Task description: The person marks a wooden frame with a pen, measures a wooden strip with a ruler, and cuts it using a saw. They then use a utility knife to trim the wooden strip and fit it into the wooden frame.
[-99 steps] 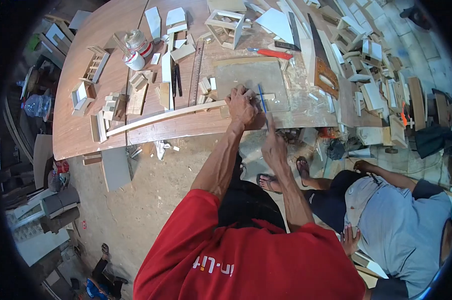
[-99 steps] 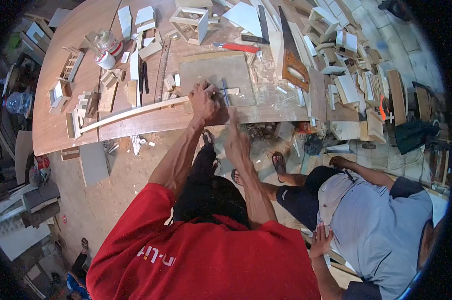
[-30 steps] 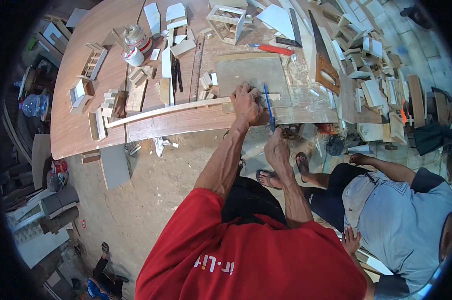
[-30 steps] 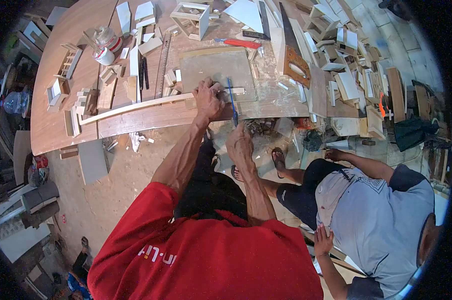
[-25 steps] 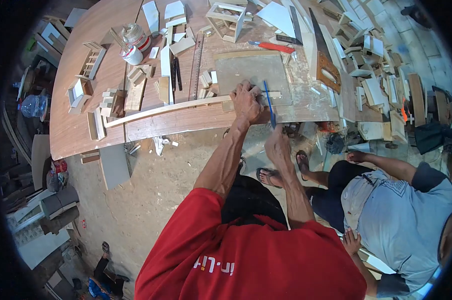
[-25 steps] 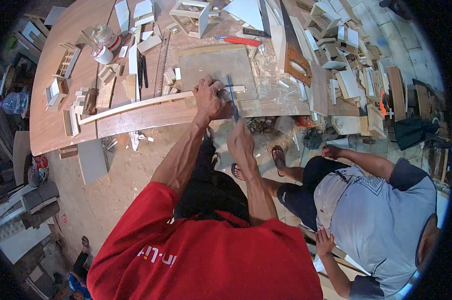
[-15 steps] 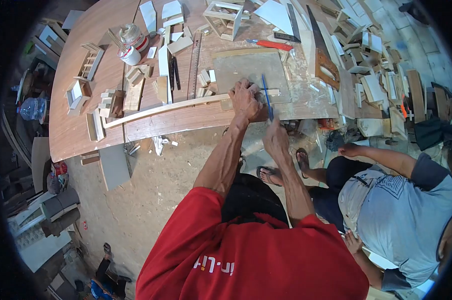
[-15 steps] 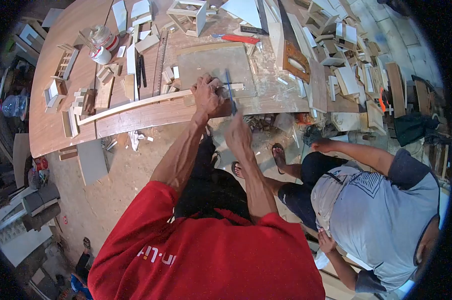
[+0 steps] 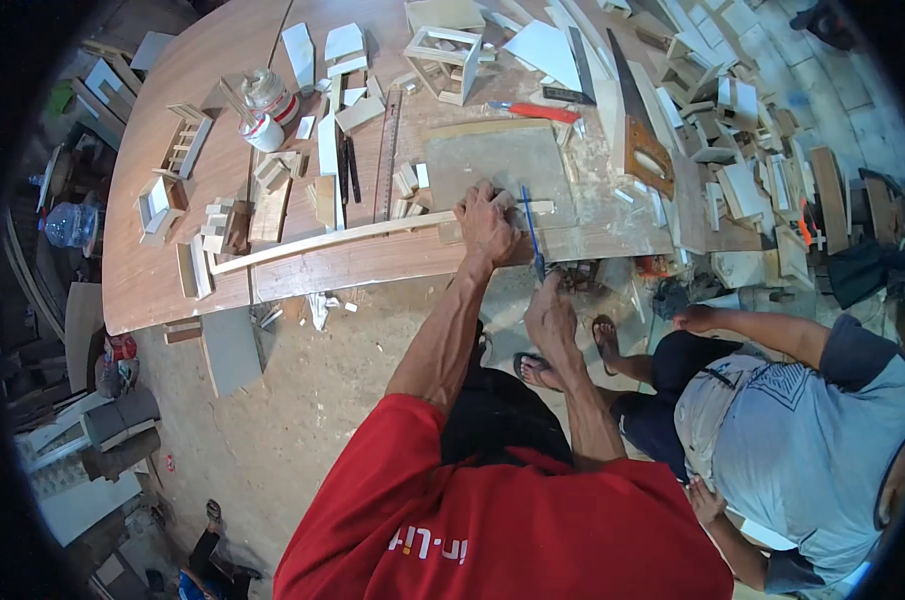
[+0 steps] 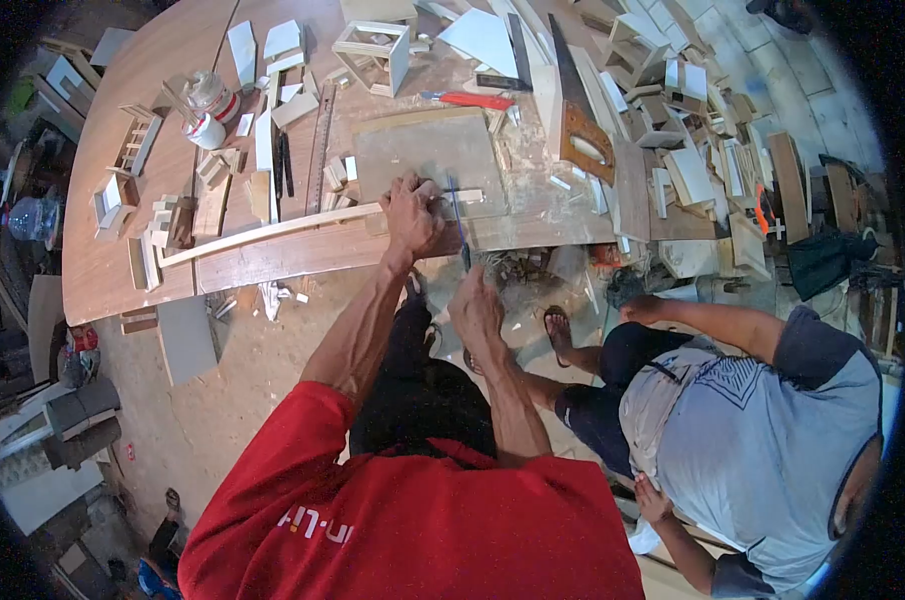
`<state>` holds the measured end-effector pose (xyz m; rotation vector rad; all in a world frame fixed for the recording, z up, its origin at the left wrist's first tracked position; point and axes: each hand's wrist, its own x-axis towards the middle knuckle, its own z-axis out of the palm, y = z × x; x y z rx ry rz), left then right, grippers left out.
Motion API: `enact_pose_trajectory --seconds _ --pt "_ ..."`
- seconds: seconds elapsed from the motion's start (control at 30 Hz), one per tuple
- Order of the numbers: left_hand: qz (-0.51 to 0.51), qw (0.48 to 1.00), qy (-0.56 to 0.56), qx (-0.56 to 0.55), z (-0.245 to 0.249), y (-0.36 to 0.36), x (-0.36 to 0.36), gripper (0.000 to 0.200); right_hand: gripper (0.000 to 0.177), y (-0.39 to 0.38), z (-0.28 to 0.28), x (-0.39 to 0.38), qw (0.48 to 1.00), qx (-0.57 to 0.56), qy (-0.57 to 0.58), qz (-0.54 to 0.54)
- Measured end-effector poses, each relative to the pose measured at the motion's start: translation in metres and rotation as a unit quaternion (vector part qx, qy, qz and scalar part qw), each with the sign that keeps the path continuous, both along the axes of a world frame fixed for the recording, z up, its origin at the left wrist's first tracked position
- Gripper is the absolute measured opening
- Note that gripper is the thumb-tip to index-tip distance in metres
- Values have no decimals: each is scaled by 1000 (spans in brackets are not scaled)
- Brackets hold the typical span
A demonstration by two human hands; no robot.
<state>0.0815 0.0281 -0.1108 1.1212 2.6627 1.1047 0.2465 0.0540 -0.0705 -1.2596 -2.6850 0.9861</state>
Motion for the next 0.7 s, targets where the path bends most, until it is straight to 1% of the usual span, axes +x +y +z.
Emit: enact_pose_trajectory --seconds 0.03,0.07,0.1,0.17,0.2,0.23,0.27,0.3,0.37,0.43,0.47,0.5,0.63,0.7 --pt "-2 1000 1 -3 0 -1 -1 41 33 0 -1 0 1000 2 -13 2" --pt "1 1000 13 -6 0 0 -1 41 37 11 -10 -8 999 16 28 33" --pt "3 1000 23 -10 -1 0 1 41 37 9 -12 -5 999 12 26 30" --pt "-9 1000 15 -2 -3 -2 0 41 38 7 -15 -2 995 42 77 46" --pt "-13 1000 6 9 -3 -1 -1 42 38 4 -11 2 995 43 75 45" --pt "-11 1000 3 9 -4 2 -3 42 36 -1 -7 9 998 36 34 24" --pt "-4 1000 7 -8 -6 4 -4 42 35 -6 -4 14 1000 27 -8 4" --pt "-2 1000 10 -28 -8 2 -2 43 35 -4 -2 8 1000 21 -11 1" --pt "-7 1000 12 -28 -2 -1 1 43 28 11 1 -15 1000 -23 10 8" --pt "-12 999 18 -24 0 -1 -1 43 30 5 -8 -5 1000 -5 19 -2" --pt "-11 1000 14 -19 -3 -1 -2 43 30 -3 -15 11 1000 8 3 -3" --pt "-6 1000 9 -13 -3 -1 -2 42 30 -7 -12 16 1000 21 -14 -1" --pt "-10 1000 14 -19 -6 -1 0 42 29 6 -12 2 999 32 18 12" --pt "-19 1000 17 -1 -4 -2 -2 42 26 7 -3 -8 1000 6 21 6"
